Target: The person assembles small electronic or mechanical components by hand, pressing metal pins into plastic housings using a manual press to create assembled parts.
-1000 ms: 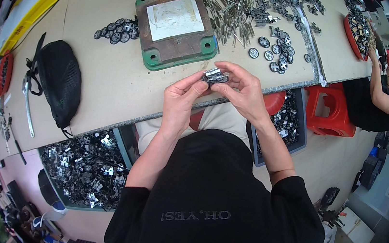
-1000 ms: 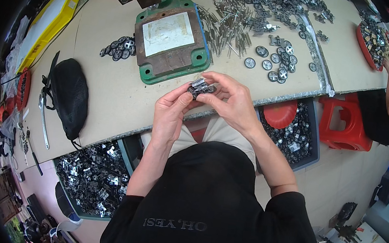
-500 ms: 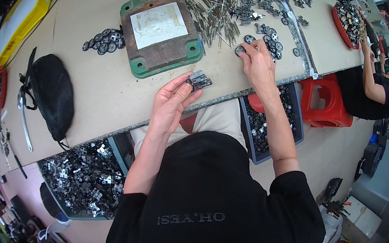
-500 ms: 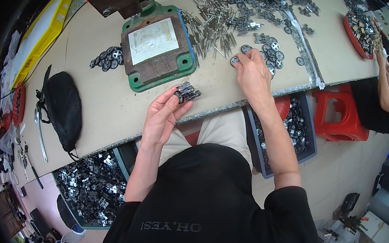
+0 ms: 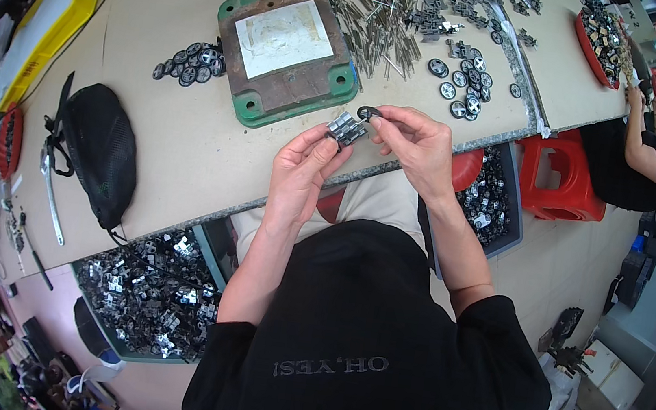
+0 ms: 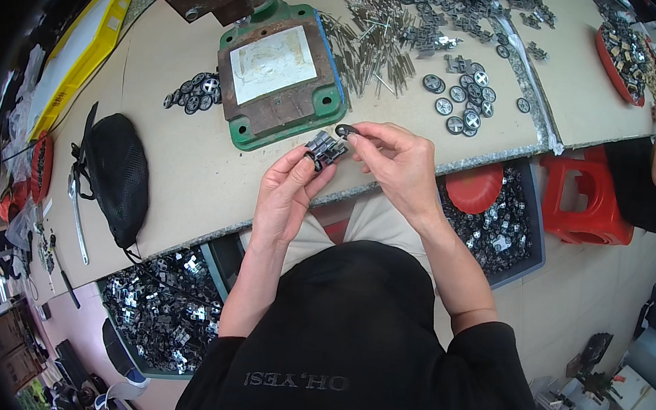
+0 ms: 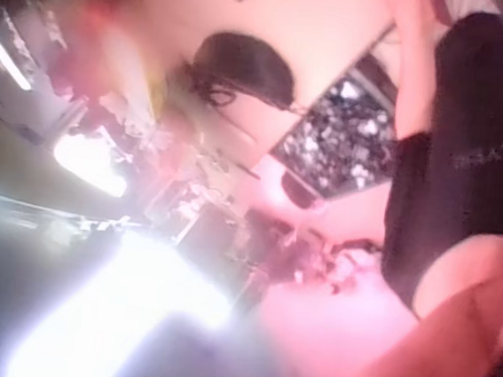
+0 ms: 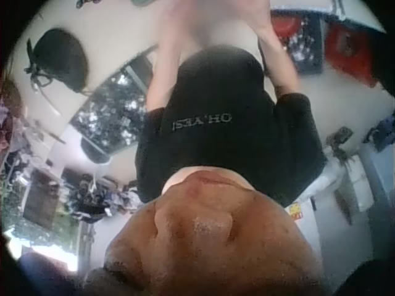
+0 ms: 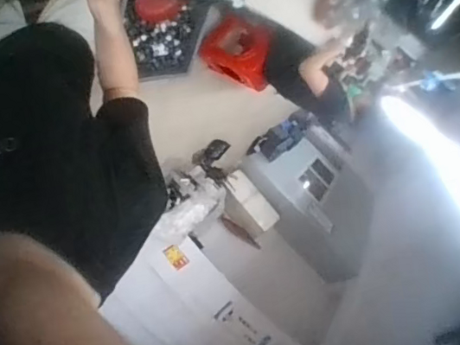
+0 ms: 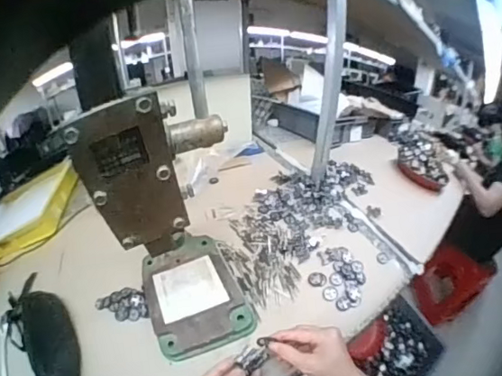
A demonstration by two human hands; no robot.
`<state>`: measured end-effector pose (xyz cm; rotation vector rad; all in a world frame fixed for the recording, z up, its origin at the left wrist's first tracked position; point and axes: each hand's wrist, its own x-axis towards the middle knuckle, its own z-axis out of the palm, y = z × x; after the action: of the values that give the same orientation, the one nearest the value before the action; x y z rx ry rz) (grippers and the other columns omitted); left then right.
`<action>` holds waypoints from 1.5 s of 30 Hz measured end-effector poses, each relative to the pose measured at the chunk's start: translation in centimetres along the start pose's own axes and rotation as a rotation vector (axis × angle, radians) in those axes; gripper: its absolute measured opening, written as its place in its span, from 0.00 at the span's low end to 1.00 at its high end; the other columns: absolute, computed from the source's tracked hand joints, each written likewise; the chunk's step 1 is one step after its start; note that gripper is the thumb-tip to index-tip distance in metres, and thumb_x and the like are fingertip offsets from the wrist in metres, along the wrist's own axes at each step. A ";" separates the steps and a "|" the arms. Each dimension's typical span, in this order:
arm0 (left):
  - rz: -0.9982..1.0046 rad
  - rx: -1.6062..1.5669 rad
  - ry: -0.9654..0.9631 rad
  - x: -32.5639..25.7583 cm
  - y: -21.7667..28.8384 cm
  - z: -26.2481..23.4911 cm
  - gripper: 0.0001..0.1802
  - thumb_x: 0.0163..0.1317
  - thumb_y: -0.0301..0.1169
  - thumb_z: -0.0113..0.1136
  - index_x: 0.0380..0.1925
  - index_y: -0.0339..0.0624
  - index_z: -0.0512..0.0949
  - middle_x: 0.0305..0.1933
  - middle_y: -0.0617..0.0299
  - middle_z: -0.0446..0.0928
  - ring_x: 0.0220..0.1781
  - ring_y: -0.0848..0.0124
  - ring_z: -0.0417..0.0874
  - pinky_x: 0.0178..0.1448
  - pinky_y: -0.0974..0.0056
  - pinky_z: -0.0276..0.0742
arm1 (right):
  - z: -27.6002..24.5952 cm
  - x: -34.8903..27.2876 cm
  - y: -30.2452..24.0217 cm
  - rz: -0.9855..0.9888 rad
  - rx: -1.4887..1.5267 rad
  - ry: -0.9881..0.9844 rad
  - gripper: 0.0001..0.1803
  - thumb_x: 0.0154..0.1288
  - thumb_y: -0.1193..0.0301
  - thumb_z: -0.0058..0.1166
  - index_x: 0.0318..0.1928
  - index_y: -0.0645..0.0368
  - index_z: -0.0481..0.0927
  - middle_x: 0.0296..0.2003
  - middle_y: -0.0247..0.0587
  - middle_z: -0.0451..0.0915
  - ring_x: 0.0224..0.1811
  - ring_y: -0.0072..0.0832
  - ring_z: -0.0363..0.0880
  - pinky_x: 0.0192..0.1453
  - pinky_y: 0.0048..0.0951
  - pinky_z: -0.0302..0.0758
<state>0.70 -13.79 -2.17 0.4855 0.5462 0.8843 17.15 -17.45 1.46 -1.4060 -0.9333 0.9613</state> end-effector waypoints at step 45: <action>0.515 1.070 0.136 6.4 9.8 1.3 0.11 0.49 0.27 0.63 0.34 0.36 0.80 0.28 0.65 0.79 0.29 0.79 0.75 0.36 0.73 0.70 | 0.8 4.4 -3.1 -0.279 -0.476 -0.250 0.13 0.54 0.71 0.60 0.40 0.63 0.80 0.29 0.41 0.80 0.26 0.25 0.75 0.31 0.24 0.72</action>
<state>-0.95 -3.46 3.14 1.5968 1.0393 1.0677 17.95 -12.87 4.40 -1.5089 -1.5794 0.7394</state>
